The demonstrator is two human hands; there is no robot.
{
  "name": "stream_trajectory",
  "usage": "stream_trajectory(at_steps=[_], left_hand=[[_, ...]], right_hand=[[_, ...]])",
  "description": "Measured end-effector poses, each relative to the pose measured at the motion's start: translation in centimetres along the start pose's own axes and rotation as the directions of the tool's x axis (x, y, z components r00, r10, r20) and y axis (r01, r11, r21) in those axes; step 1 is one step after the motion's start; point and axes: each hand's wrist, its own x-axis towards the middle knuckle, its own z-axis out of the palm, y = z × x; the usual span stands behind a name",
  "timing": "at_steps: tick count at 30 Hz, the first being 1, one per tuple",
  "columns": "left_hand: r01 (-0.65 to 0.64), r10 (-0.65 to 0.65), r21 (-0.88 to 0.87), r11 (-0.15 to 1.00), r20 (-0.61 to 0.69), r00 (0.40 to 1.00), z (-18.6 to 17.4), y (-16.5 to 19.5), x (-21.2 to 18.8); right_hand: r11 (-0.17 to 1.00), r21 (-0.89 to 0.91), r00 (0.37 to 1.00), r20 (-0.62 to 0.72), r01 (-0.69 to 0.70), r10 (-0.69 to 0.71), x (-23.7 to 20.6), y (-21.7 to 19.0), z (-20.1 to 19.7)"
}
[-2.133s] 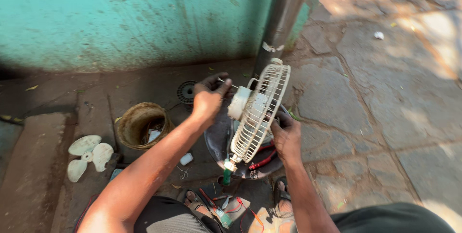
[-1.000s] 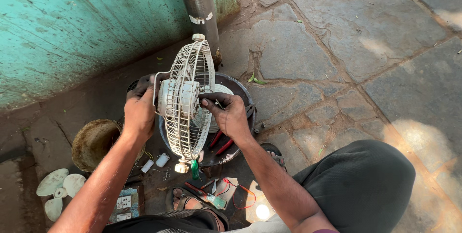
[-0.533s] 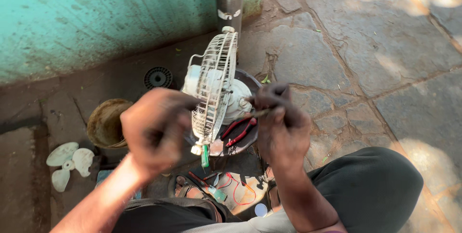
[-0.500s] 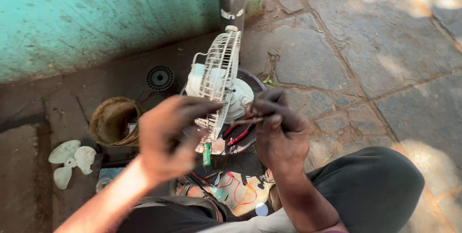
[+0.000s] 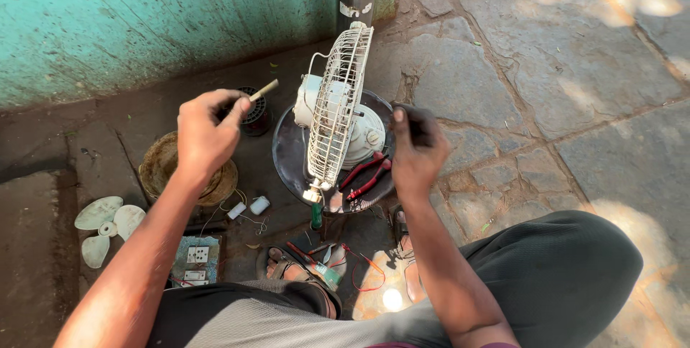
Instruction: The person disassembles a small electric fan, removes the motor housing, and uses pliers and a screwdriver to adjust internal components. They reassemble the fan and test the motor by hand.
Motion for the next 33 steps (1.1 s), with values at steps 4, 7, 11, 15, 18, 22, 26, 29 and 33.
stream_trajectory(at_steps=[4,7,11,15,18,22,26,29,33], left_hand=[[-0.124,0.116,0.035,0.992,0.172,0.978,2.3,-3.3,0.8],[-0.278,0.28,-0.032,0.96,0.184,0.942,3.0,-4.2,1.0],[-0.31,0.325,-0.119,0.943,0.137,0.936,2.5,-4.1,1.9],[-0.342,0.348,-0.11,0.933,0.037,0.937,2.4,-4.4,2.6],[-0.345,0.352,-0.116,0.931,0.043,0.935,2.6,-5.0,2.9],[-0.211,0.223,-0.126,0.969,0.097,0.97,2.8,-6.0,3.0],[-0.157,0.17,-0.104,0.982,0.122,0.978,3.2,-7.2,3.2],[-0.15,0.163,-0.095,0.984,0.141,0.977,4.0,-8.3,3.3],[-0.234,0.249,-0.139,0.962,0.096,0.964,5.2,-9.2,3.4]], right_hand=[[0.938,0.047,0.928,0.17,-0.342,0.33,0.2,4.9,2.1],[0.951,0.138,0.939,0.249,-0.276,0.236,-0.7,6.8,2.7],[0.883,0.287,0.915,0.276,-0.372,0.295,-0.6,8.0,2.8],[0.871,0.319,0.923,0.222,-0.373,0.314,0.1,9.0,2.8],[0.863,0.316,0.916,0.202,-0.395,0.345,0.2,9.5,2.5],[0.859,0.324,0.918,0.18,-0.396,0.355,0.1,8.9,2.4],[0.918,0.168,0.93,0.144,-0.359,0.337,-0.1,6.9,3.4],[0.923,0.203,0.944,0.118,-0.327,0.308,-0.5,5.4,4.5],[0.943,0.174,0.956,0.124,-0.285,0.266,-0.9,4.7,5.2]])
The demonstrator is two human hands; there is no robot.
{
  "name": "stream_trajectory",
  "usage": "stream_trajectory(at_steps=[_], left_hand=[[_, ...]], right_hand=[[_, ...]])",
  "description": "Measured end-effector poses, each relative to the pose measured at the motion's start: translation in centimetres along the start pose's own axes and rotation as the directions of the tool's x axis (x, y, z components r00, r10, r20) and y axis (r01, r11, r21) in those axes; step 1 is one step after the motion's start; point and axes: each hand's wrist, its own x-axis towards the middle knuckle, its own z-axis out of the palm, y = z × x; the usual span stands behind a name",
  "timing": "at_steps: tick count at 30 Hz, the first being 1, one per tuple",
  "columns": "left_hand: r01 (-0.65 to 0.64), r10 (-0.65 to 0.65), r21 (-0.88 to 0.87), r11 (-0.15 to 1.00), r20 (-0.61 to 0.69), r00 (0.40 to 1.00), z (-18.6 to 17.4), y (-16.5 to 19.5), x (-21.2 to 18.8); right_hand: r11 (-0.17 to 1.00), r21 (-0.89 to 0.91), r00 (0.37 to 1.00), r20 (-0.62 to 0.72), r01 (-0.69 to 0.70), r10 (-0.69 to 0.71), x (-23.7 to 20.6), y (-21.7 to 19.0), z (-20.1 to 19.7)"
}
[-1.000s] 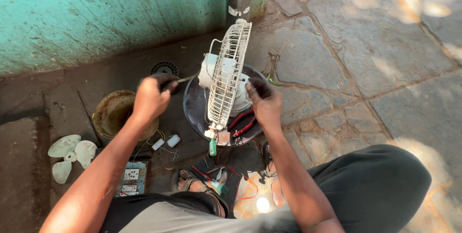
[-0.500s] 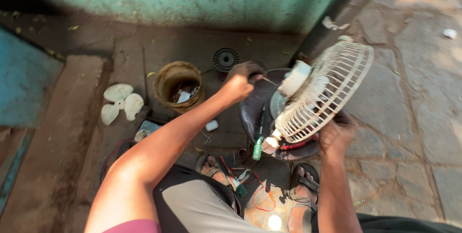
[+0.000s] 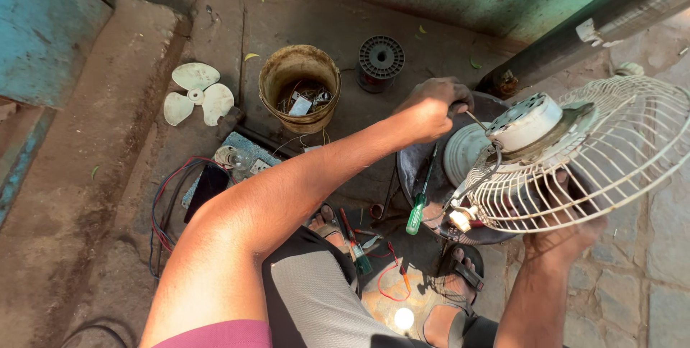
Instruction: The person disassembles a small electric fan, removes the motor housing, and uses pliers and a screwdriver to adjust internal components. They reassemble the fan and test the motor by hand.
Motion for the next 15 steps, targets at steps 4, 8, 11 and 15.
stream_trajectory(at_steps=[4,8,11,15], left_hand=[[0.028,-0.028,-0.01,1.0,0.02,0.999,0.5,0.3,0.3],[-0.069,0.069,0.038,0.997,0.012,0.998,0.4,0.8,0.5],[-0.086,0.086,0.001,0.996,0.031,0.996,0.6,0.9,0.4],[0.182,-0.169,-0.116,0.976,0.116,0.979,1.2,1.2,0.3]], right_hand=[[0.99,-0.143,0.999,-0.036,-0.012,0.007,0.5,1.1,-0.9],[0.997,0.053,0.999,-0.01,-0.05,0.05,1.2,3.1,-2.3],[0.976,-0.081,0.979,-0.026,-0.204,0.202,1.1,4.2,-3.2],[0.986,-0.002,0.975,0.148,-0.169,0.167,0.7,5.0,-3.1]])
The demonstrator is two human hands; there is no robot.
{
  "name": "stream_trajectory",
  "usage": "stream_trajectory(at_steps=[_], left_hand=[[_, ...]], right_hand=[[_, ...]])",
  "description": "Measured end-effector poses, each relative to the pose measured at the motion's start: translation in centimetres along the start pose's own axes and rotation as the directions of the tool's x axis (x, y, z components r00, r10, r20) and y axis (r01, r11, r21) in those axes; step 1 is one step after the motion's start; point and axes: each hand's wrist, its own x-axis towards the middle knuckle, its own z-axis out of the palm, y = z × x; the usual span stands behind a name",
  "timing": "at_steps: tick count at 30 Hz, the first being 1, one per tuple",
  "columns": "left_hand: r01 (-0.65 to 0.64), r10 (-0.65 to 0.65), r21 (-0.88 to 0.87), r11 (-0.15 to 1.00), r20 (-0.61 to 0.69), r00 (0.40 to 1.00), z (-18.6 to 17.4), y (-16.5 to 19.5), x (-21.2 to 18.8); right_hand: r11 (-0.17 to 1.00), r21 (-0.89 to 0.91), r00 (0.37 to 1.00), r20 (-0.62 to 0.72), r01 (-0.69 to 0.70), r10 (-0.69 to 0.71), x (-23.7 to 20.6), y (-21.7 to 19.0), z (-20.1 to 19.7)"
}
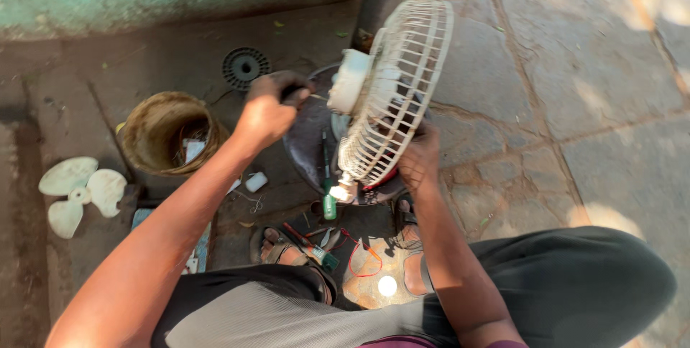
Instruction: The person disassembles a small electric fan, removes the motor housing, and uses pliers and a screwdriver to adjust internal components. They reassemble the fan and test the motor by hand.
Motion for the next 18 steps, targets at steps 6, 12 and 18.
stream_trajectory(at_steps=[6,12,18], left_hand=[[-0.212,0.22,0.172,0.962,-0.024,0.975,0.5,0.9,-0.5],[0.116,-0.113,-0.061,0.991,0.048,0.992,1.0,1.0,0.0],[-0.216,0.174,0.272,0.938,0.17,0.97,0.3,1.6,1.0]], right_hand=[[0.999,-0.011,0.998,0.036,0.042,-0.041,0.2,-0.3,1.1],[0.999,0.03,0.999,0.049,0.02,-0.022,0.0,-1.0,1.5],[0.998,0.065,0.999,0.045,-0.013,0.01,0.2,-1.2,1.5]])
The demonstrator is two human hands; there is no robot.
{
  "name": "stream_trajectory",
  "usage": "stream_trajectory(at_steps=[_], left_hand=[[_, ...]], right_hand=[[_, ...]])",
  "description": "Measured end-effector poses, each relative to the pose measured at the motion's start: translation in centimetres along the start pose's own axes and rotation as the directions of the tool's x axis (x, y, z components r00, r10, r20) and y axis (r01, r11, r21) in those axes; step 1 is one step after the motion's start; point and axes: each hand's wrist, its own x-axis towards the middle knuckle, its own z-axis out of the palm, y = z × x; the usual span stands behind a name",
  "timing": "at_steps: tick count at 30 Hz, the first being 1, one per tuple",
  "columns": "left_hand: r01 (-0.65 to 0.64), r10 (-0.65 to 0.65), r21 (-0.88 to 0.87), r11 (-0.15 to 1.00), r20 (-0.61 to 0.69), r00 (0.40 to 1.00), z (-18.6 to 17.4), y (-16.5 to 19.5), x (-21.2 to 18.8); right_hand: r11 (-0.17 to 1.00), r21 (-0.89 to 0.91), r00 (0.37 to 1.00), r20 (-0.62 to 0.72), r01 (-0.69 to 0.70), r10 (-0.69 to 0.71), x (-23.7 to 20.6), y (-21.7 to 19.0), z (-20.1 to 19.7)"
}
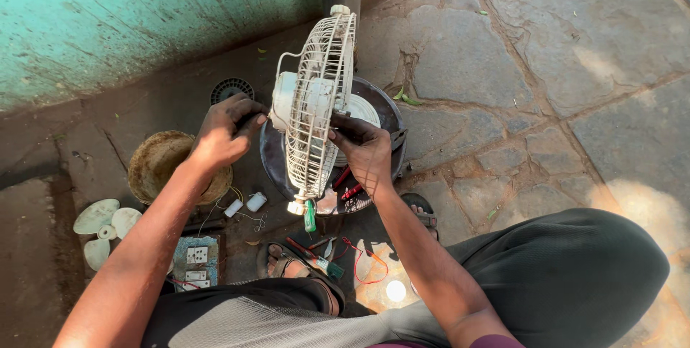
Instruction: The person disassembles a small electric fan, removes the motor housing, and uses pliers and a screwdriver to adjust internal components. They reassemble the fan and test the motor by hand.
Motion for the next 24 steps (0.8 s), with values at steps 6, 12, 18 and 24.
stream_trajectory(at_steps=[6,12,18,24], left_hand=[[0.113,-0.121,0.06,0.992,0.142,0.982,-0.4,0.5,1.1],[0.211,-0.217,0.053,0.976,0.255,0.942,-0.5,-0.2,2.1],[0.075,-0.07,-0.032,0.997,0.127,0.989,0.3,-0.3,1.0],[0.152,-0.126,-0.164,0.975,0.16,0.979,0.7,0.1,1.1]], right_hand=[[1.0,-0.008,1.0,-0.012,-0.014,0.014,0.4,0.5,-0.3],[0.999,0.019,0.999,-0.013,-0.041,0.041,0.5,0.7,-0.3],[0.998,-0.021,0.998,-0.015,-0.061,0.061,0.5,0.0,-0.2],[0.998,-0.044,0.998,-0.025,-0.052,0.051,0.5,-0.2,-0.2]])
